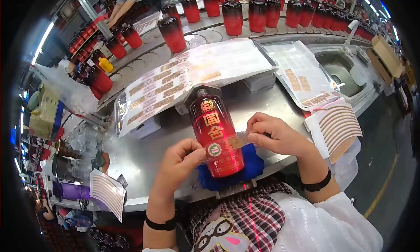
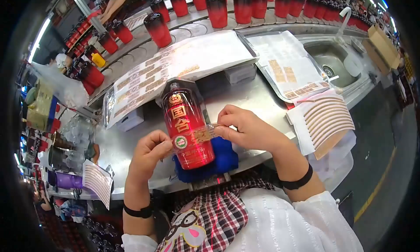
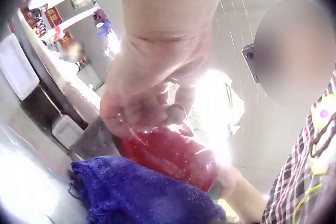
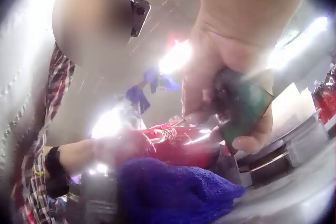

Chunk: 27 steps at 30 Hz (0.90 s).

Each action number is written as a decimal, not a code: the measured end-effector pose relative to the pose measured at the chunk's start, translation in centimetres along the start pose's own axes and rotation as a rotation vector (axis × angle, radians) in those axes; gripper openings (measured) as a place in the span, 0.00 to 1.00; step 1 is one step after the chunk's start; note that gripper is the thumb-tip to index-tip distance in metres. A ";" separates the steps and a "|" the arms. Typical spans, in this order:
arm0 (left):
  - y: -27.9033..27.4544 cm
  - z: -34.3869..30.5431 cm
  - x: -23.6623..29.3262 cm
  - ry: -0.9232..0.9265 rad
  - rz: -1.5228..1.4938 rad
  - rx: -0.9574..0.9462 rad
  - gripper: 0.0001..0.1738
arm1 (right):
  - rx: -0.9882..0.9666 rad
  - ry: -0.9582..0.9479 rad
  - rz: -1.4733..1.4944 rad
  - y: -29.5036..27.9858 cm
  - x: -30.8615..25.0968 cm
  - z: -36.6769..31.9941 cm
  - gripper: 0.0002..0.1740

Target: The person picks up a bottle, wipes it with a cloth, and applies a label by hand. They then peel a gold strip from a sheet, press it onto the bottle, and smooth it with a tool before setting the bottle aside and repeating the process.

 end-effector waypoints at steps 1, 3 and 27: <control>0.1 0.0 0.0 0.002 -0.001 0.010 0.08 | 0.000 -0.028 -0.023 0.0 0.2 0.0 0.14; 0.2 0.1 0.0 0.013 0.013 0.030 0.09 | 0.000 -0.084 -0.069 -0.1 0.6 -0.2 0.14; 0.4 0.5 0.2 0.098 0.171 0.090 0.11 | 0.010 -0.098 -0.079 -0.2 1.7 -0.4 0.13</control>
Point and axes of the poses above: each hand's wrist, its own z-axis towards the middle knuckle, its own y-axis out of the palm, x = y × z, the point moved 5 cm from there along z, towards the middle knuckle, and after that the axes turned 14 degrees about -y, right-handed, at the moved point
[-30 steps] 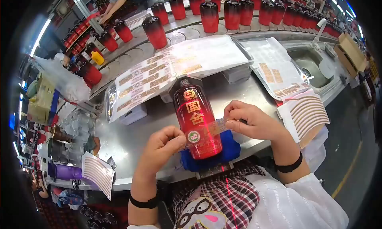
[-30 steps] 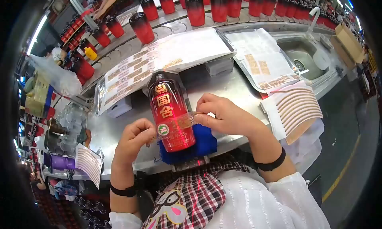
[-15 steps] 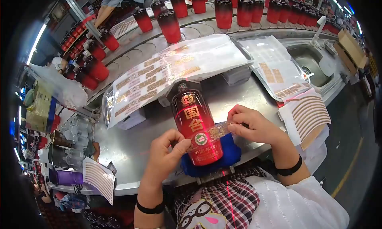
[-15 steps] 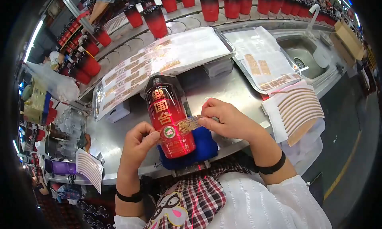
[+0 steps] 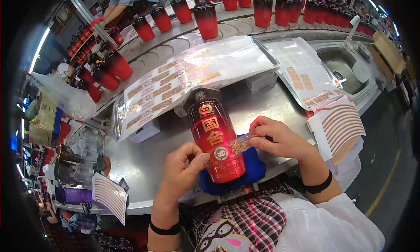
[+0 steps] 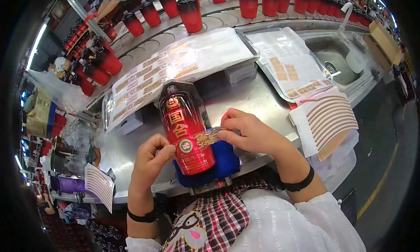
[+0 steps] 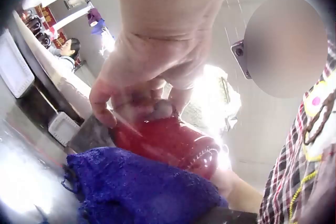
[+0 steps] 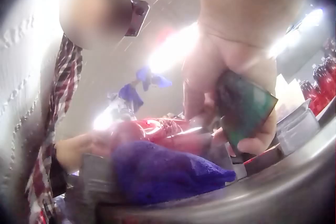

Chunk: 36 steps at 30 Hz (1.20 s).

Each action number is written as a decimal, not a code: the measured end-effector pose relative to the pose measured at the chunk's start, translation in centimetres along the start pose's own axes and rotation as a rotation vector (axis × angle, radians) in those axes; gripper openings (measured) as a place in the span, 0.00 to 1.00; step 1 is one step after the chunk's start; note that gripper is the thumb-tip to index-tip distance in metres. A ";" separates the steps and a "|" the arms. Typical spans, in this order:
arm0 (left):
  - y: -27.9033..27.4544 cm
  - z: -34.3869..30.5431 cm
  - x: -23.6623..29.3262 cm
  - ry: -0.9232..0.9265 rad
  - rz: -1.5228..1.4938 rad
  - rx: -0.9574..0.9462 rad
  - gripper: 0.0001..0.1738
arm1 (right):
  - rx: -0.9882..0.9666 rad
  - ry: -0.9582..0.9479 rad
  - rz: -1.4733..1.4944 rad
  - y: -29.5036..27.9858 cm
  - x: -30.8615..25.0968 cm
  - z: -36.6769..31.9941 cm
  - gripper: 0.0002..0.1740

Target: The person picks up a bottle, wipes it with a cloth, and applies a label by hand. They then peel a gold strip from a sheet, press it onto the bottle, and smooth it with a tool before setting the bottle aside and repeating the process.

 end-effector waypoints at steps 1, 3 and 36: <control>0.0 0.0 0.0 -0.003 -0.004 -0.001 0.11 | -0.002 0.005 0.001 0.0 0.0 0.0 0.13; 0.0 0.0 0.1 -0.006 -0.020 0.000 0.11 | -0.006 0.015 0.005 0.1 0.0 0.0 0.13; 0.0 0.1 0.2 -0.003 -0.017 -0.012 0.12 | -0.027 0.018 0.056 0.8 1.7 0.1 0.14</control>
Point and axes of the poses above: each hand's wrist, its own z-axis towards the middle knuckle, its own y-axis out of the palm, x = y × z, the point moved 5 cm from there along z, towards the middle knuckle, and after that the axes turned 14 degrees about -y, right-handed, at the moved point
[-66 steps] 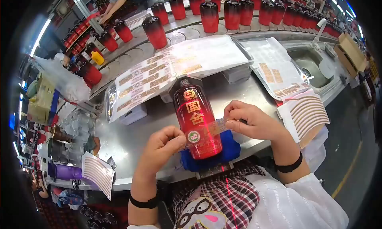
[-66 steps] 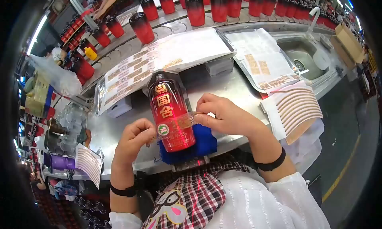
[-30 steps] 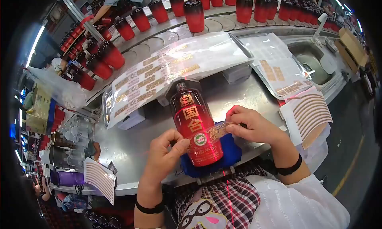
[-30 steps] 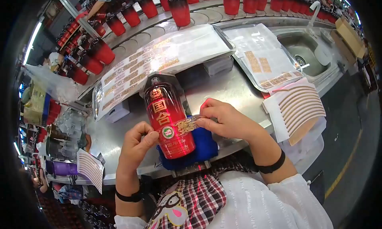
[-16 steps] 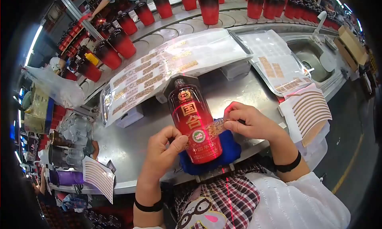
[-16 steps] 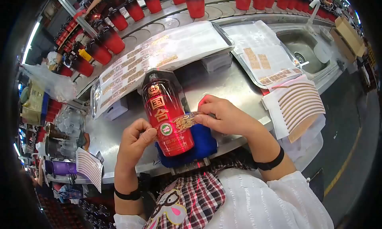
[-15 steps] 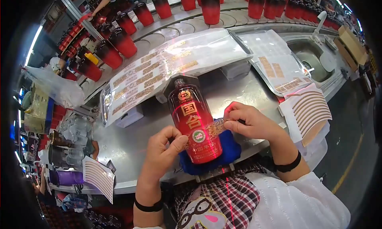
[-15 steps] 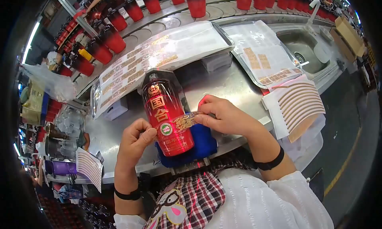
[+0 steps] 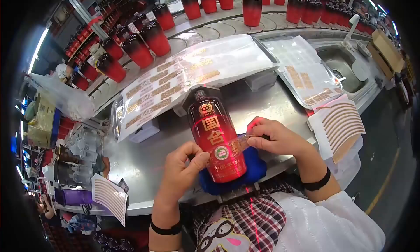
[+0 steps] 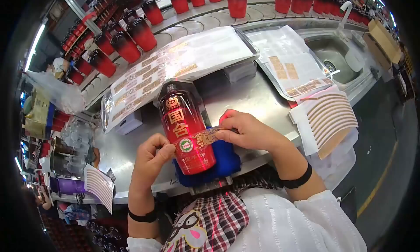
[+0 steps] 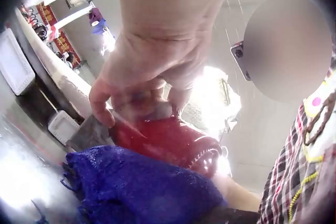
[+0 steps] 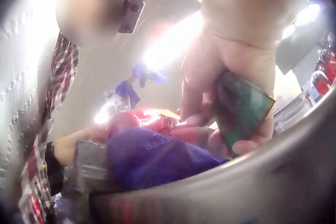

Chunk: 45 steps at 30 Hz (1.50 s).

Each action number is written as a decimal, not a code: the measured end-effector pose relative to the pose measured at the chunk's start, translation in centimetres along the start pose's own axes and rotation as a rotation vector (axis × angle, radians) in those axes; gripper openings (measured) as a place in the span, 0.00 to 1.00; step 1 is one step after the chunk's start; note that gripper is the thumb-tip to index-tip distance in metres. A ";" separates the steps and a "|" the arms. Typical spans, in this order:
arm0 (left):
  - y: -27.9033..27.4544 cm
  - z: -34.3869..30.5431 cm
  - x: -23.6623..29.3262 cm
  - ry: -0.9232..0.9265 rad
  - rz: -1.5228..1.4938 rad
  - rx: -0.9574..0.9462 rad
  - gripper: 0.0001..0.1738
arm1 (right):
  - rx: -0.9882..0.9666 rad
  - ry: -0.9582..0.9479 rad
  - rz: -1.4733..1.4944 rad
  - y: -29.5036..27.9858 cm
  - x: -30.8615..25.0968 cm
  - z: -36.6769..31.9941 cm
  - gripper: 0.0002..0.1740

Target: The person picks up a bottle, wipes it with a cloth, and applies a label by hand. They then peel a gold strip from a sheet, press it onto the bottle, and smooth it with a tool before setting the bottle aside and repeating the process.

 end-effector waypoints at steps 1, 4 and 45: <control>0.1 0.0 0.0 0.000 -0.009 0.000 0.12 | 0.001 -0.009 -0.006 0.0 0.0 0.0 0.14; 0.1 0.0 0.0 0.010 -0.009 0.006 0.13 | 0.004 -0.019 -0.015 0.0 0.1 0.0 0.14; 3.1 -3.4 -4.4 0.435 0.714 0.554 0.60 | 0.152 -0.225 -0.285 2.3 -5.6 0.8 0.39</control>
Point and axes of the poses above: each hand's wrist, its own z-axis towards the middle knuckle, its own y-axis out of the palm, x = y × z, the point moved 5 cm from there along z, towards the middle knuckle, and after that the axes turned 14 degrees about -y, right-handed, at the moved point
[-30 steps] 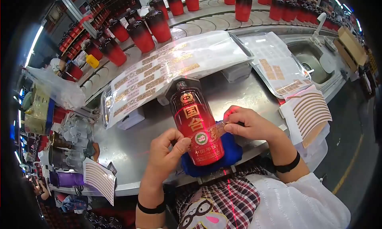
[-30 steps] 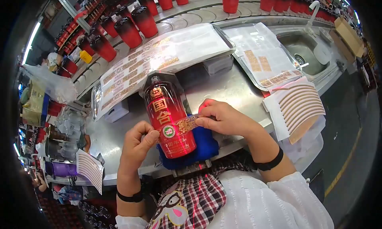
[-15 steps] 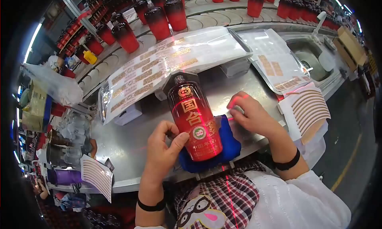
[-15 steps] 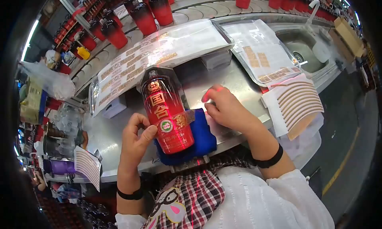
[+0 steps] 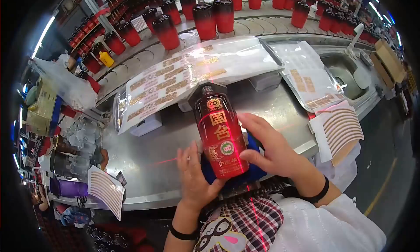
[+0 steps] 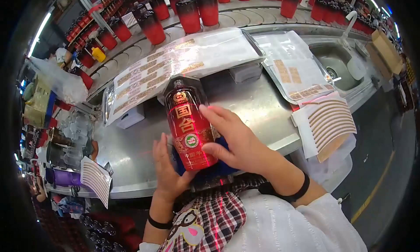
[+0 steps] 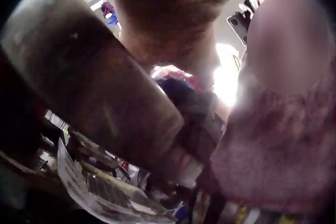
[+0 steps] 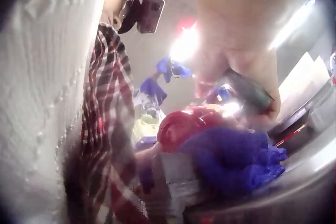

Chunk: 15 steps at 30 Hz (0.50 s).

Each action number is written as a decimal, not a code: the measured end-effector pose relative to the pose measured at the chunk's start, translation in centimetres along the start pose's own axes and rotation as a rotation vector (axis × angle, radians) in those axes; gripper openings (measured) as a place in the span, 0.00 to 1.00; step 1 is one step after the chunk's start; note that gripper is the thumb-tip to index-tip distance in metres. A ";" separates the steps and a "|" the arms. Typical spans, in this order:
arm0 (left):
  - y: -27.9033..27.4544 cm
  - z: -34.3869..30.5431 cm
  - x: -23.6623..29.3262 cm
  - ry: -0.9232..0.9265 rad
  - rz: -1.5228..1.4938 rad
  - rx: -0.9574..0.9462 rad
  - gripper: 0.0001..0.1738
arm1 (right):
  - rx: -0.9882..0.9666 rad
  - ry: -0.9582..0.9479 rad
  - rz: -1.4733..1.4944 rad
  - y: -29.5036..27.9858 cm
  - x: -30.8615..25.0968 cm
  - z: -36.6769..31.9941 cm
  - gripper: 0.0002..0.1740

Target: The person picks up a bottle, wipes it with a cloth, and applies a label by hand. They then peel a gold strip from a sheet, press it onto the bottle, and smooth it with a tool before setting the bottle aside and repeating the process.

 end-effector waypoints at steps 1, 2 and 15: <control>-1.0 0.4 0.8 0.082 0.129 0.034 0.59 | -0.012 -0.058 -0.039 0.0 -0.5 -0.2 0.39; -1.5 0.6 1.3 0.111 0.148 0.054 0.58 | -0.025 -0.084 -0.049 0.0 -0.8 -0.4 0.38; 1.0 1.4 0.5 -0.352 -0.922 0.068 0.36 | -0.056 -0.202 -0.174 1.3 -1.1 -1.1 0.33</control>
Point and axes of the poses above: each hand's wrist, its own z-axis towards the middle knuckle, its own y-axis out of the palm, x = y × z, the point moved 5 cm from there along z, towards the middle knuckle, and after that the axes turned 14 degrees about -y, right-handed, at the moved point
